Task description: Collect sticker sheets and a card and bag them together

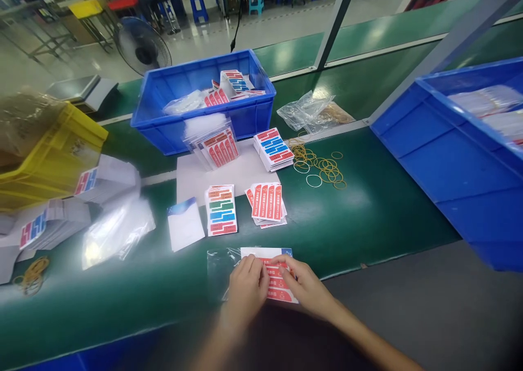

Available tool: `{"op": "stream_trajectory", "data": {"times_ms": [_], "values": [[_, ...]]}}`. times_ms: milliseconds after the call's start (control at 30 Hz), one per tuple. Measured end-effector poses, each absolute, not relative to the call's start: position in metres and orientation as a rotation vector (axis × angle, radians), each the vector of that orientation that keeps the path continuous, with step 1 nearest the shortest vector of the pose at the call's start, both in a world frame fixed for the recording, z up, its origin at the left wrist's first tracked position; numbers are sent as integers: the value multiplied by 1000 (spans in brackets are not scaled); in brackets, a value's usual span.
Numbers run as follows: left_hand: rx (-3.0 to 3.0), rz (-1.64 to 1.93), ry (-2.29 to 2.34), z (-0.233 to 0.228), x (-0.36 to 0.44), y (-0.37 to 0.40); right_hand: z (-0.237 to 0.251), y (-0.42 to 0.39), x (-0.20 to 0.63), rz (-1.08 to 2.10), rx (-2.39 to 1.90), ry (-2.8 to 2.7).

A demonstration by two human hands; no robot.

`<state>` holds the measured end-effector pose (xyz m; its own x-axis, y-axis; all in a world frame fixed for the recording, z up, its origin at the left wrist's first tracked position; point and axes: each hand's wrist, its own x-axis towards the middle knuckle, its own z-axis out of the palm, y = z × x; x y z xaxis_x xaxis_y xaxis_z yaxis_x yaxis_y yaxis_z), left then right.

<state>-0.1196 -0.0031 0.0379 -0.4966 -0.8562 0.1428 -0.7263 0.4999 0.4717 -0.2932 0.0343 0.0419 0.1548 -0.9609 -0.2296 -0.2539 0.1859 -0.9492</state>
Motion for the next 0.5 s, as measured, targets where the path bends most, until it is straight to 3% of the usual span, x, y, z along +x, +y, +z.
{"op": "stream_trajectory", "data": {"times_ms": [500], "values": [[1212,-488,-2147,56,-118,1,61,24,-287,-755,-1369,1215]]}}
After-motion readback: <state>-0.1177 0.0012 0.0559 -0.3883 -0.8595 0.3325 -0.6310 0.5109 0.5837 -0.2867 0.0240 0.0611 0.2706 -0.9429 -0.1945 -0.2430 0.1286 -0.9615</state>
